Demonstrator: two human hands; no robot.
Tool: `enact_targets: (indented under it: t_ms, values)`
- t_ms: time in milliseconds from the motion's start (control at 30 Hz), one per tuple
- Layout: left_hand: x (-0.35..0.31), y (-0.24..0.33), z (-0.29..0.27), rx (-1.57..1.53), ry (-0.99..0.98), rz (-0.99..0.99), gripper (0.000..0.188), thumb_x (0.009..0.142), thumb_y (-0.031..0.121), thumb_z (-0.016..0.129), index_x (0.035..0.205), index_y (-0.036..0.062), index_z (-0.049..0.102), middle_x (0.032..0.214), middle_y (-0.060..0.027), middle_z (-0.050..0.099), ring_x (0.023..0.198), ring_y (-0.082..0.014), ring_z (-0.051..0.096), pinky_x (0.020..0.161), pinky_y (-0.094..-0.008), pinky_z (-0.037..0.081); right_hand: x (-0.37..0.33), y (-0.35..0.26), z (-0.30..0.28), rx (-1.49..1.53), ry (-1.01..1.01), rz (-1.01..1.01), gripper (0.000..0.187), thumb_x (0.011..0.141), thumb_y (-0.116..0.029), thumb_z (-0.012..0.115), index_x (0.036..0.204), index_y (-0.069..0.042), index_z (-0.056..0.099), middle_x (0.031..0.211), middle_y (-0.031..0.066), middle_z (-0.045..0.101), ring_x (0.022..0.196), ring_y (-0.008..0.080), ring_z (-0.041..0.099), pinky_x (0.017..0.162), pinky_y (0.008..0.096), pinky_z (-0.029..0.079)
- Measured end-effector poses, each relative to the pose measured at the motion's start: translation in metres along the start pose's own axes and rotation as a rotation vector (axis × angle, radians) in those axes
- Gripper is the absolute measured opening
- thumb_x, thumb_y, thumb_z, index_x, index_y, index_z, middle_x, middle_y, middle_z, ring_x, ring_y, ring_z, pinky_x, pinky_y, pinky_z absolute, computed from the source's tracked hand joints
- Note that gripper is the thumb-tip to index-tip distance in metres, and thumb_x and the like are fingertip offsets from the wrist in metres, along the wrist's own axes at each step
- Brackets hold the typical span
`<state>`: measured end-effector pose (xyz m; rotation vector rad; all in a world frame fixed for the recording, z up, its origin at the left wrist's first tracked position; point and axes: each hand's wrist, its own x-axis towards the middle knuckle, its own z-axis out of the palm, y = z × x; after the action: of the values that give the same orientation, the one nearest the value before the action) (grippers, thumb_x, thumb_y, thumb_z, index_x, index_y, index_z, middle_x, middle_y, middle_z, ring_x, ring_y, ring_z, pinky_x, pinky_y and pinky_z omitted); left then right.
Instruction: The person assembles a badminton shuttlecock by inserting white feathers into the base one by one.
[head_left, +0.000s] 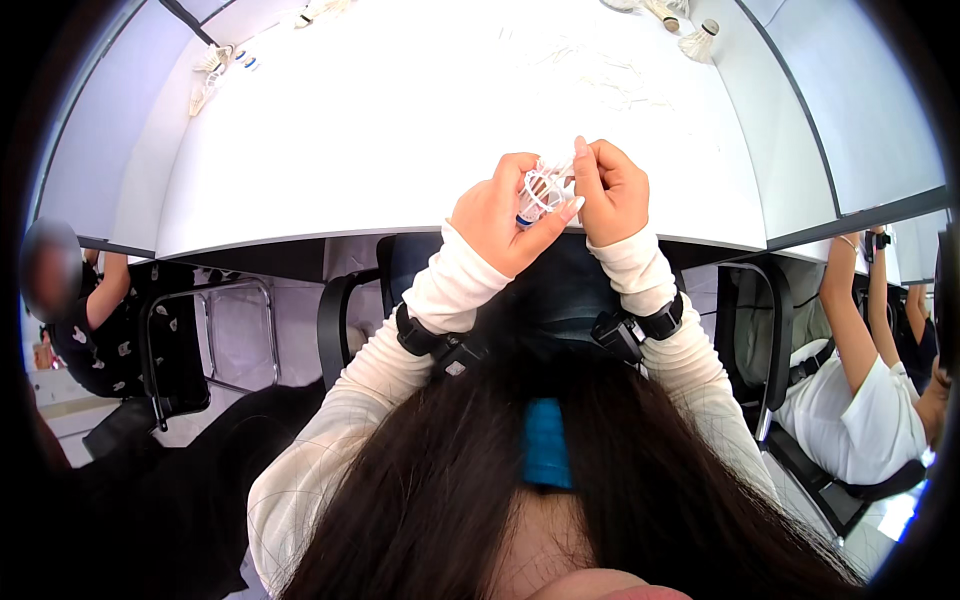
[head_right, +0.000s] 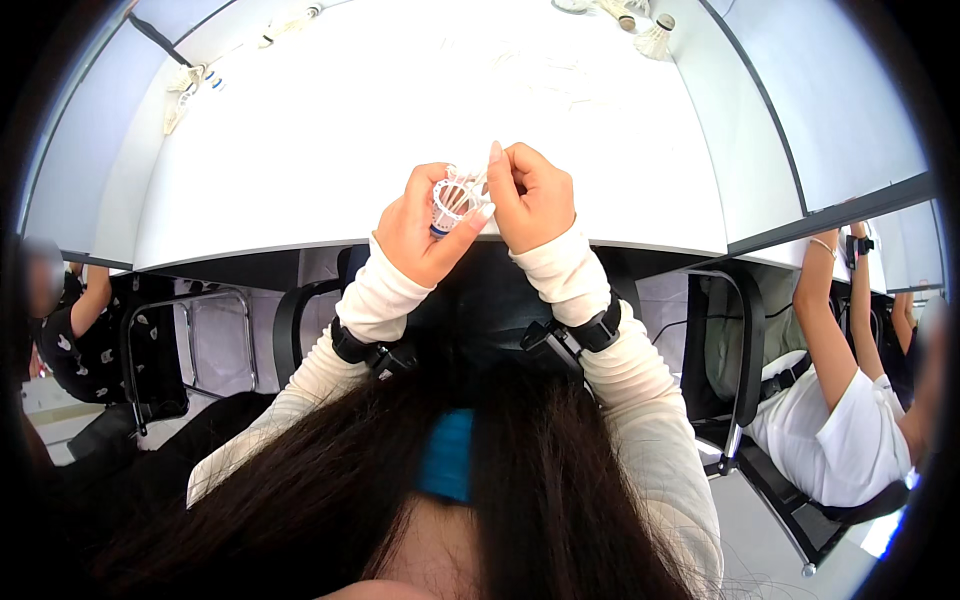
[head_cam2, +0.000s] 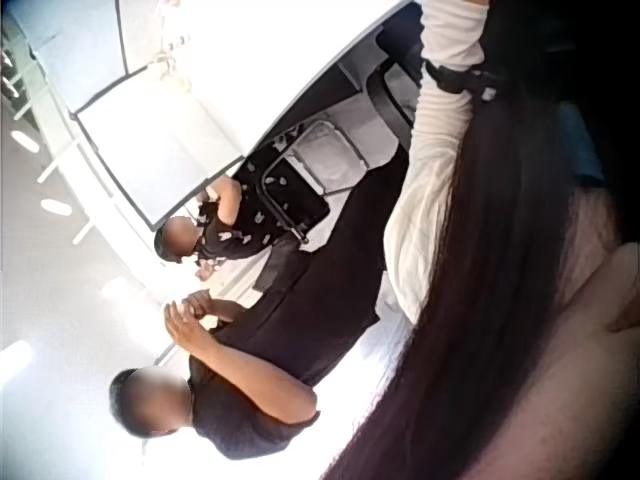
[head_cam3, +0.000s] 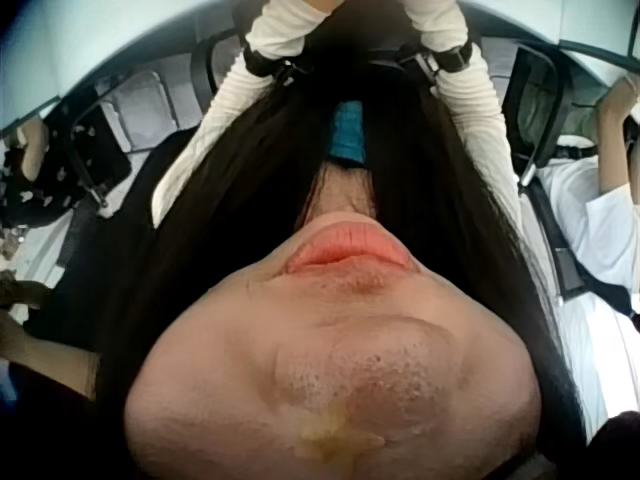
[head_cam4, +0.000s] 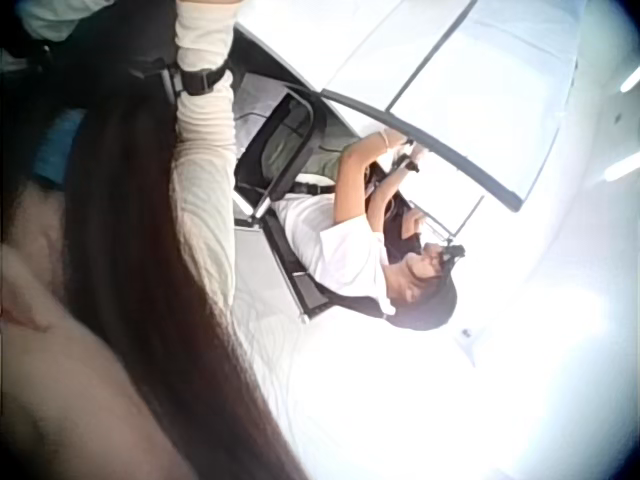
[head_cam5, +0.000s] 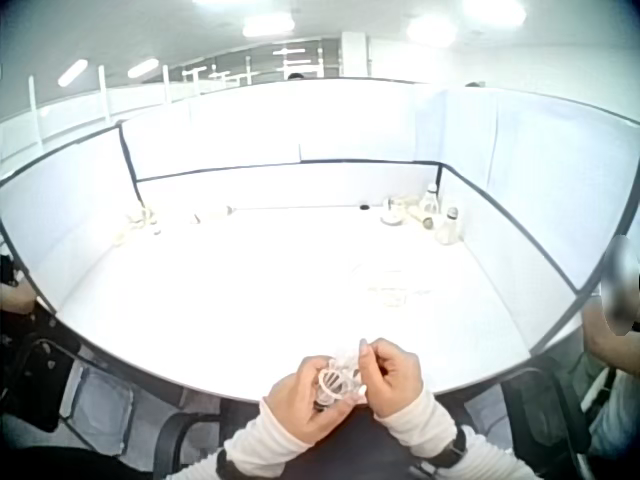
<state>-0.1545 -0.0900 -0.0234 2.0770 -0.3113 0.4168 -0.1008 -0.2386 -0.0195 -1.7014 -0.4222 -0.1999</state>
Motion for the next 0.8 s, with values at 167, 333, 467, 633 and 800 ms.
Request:
enact_targets:
  t_ms: [167,333,467,633,800]
  values:
    - [0.000,0.002,-0.001,-0.016,-0.015,-0.019,0.046,0.086,0.029,0.069,0.113,0.0000,0.044,0.086,-0.0116,0.066,0.074,-0.0197,0.066,0.065,-0.0282,0.050,0.000,0.000,0.002,0.021,0.005,0.018,0.029,0.096,-0.017,0.056,0.074,0.002,0.054,0.055,0.0020,0.049,0.052,0.0051,0.039,0.047,0.0241,0.032]
    - [0.002,0.001,0.000,-0.137,-0.032,-0.041,0.047,0.087,0.024,0.069,0.116,-0.0005,0.042,0.090,-0.0110,0.065,0.078,-0.0152,0.064,0.068,-0.0263,0.049,0.000,0.000,0.002,0.016,0.012,-0.005,0.029,0.096,-0.017,0.056,0.074,0.002,0.054,0.055,0.0022,0.047,0.052,0.0052,0.038,0.047,0.0243,0.031]
    - [0.003,-0.003,0.000,-0.220,-0.012,-0.041,0.051,0.085,0.030,0.070,0.113,-0.0015,0.042,0.085,-0.0140,0.066,0.073,-0.0213,0.066,0.064,-0.0290,0.050,0.000,0.000,0.002,-0.009,0.008,-0.018,0.029,0.097,-0.017,0.056,0.074,0.002,0.053,0.054,0.0030,0.045,0.051,0.0057,0.036,0.047,0.0249,0.030]
    - [0.004,-0.007,0.002,-0.355,-0.018,-0.070,0.053,0.083,0.028,0.073,0.113,-0.0017,0.041,0.090,-0.0117,0.066,0.077,-0.0151,0.064,0.068,-0.0262,0.050,0.001,0.002,0.001,-0.029,0.011,-0.037,0.029,0.096,-0.017,0.056,0.074,0.002,0.053,0.054,0.0034,0.044,0.051,0.0060,0.035,0.047,0.0249,0.030]
    - [0.004,-0.009,0.002,-0.417,-0.024,-0.087,0.052,0.083,0.026,0.073,0.113,-0.0018,0.041,0.090,-0.0108,0.065,0.077,-0.0133,0.062,0.068,-0.0252,0.049,0.000,0.000,0.001,-0.021,0.000,-0.024,0.029,0.097,-0.017,0.056,0.075,0.002,0.053,0.054,0.0036,0.045,0.051,0.0060,0.036,0.047,0.0248,0.030]
